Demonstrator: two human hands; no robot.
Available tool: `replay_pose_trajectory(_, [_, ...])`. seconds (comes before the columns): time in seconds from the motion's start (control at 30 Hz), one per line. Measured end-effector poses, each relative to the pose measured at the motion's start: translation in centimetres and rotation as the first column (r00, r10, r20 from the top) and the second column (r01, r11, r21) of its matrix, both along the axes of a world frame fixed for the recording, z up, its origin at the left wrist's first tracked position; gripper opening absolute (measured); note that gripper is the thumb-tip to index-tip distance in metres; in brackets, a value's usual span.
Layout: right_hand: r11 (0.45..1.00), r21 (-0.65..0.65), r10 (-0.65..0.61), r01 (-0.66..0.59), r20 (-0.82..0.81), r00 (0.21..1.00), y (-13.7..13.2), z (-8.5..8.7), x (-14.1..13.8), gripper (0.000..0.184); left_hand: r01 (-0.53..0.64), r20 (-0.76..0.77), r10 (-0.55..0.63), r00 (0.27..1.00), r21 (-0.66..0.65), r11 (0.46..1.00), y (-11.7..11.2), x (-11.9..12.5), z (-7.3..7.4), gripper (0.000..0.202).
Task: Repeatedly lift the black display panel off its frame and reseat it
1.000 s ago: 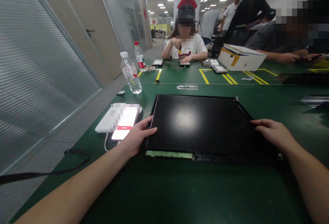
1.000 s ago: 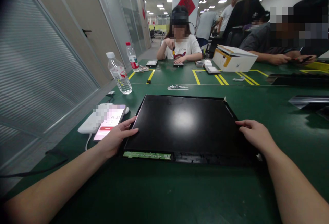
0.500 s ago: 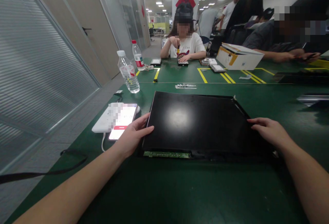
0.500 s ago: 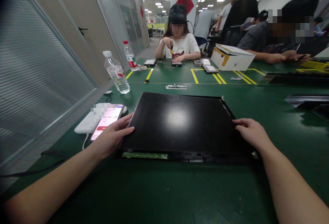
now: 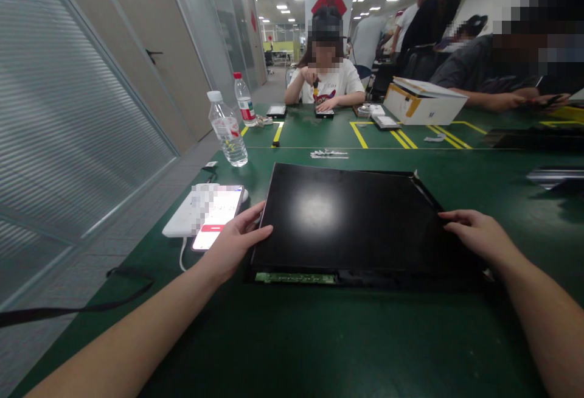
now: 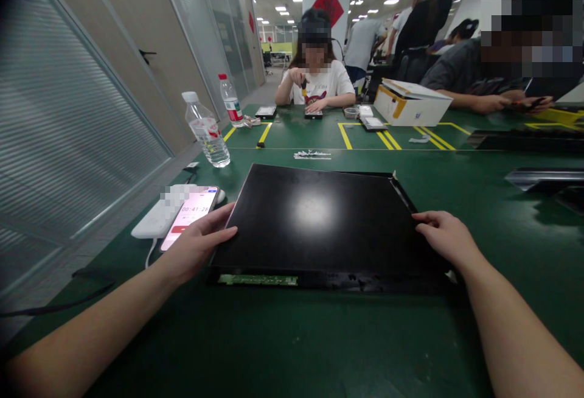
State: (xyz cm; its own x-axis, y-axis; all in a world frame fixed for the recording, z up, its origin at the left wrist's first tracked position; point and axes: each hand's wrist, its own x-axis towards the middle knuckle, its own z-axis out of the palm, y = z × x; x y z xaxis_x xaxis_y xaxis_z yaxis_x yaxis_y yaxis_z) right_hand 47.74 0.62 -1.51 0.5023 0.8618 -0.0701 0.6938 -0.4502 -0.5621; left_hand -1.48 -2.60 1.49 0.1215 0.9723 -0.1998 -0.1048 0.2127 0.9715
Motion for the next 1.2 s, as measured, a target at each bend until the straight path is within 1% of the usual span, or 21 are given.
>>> replay_pose_trajectory(0.1, [1.000,-0.003,0.004,-0.004,-0.009,1.000,0.0,0.2,-0.1,0.032,0.016,-0.028,-0.015,0.999,0.029,0.999,0.0,-0.2,0.1,0.077])
replay_pose_trajectory(0.2, [1.000,0.007,0.000,0.001,-0.029,1.000,0.0,0.3,-0.2,0.028,0.002,-0.034,0.000,0.999,0.048,0.999,-0.1,-0.2,0.0,0.077])
replay_pose_trajectory(0.33, [0.998,0.065,0.017,-0.013,-0.054,0.998,0.0,0.0,-0.3,0.026,-0.051,0.054,0.045,0.998,0.101,0.994,-0.3,0.2,0.1,0.075])
replay_pose_trajectory(0.43, [0.997,0.074,0.033,-0.026,-0.091,0.995,0.0,-0.1,-0.3,0.029,-0.089,0.136,0.076,0.988,0.090,0.992,-0.5,0.6,0.6,0.078])
replay_pose_trajectory(0.57, [0.999,0.045,0.013,-0.008,-0.124,0.992,0.0,0.2,-0.7,0.030,-0.083,0.196,0.071,0.978,0.054,0.995,-0.6,0.9,1.0,0.084])
replay_pose_trajectory(0.67, [0.997,0.069,-0.005,0.017,-0.167,0.986,0.0,0.2,-0.9,0.032,-0.076,0.212,0.064,0.975,0.048,0.996,-0.6,0.9,0.8,0.083])
replay_pose_trajectory(0.83, [0.989,0.135,-0.021,0.054,-0.232,0.973,0.1,-0.5,-0.6,0.048,-0.085,0.234,0.067,0.970,0.070,0.994,-0.6,0.8,0.4,0.083])
replay_pose_trajectory(0.93, [0.987,0.140,-0.037,0.076,-0.260,0.965,0.0,-0.6,-0.4,0.046,-0.089,0.234,0.062,0.970,0.110,0.990,-0.5,0.8,0.1,0.084])
replay_pose_trajectory(1.03, [0.977,0.172,-0.057,0.129,-0.372,0.926,-0.1,-0.8,-0.2,0.043,-0.087,0.234,0.051,0.971,0.143,0.986,-0.6,0.8,0.0,0.085])
replay_pose_trajectory(1.13, [0.961,0.233,-0.010,0.146,-0.502,0.865,0.0,-1.1,0.1,0.038,-0.101,0.233,0.059,0.971,0.172,0.980,-0.7,0.7,0.2,0.084])
replay_pose_trajectory(1.2, [0.952,0.256,0.014,0.170,-0.591,0.807,-0.1,-0.9,0.2,0.037,-0.116,0.231,0.073,0.970,0.180,0.977,-0.7,0.6,0.4,0.083])
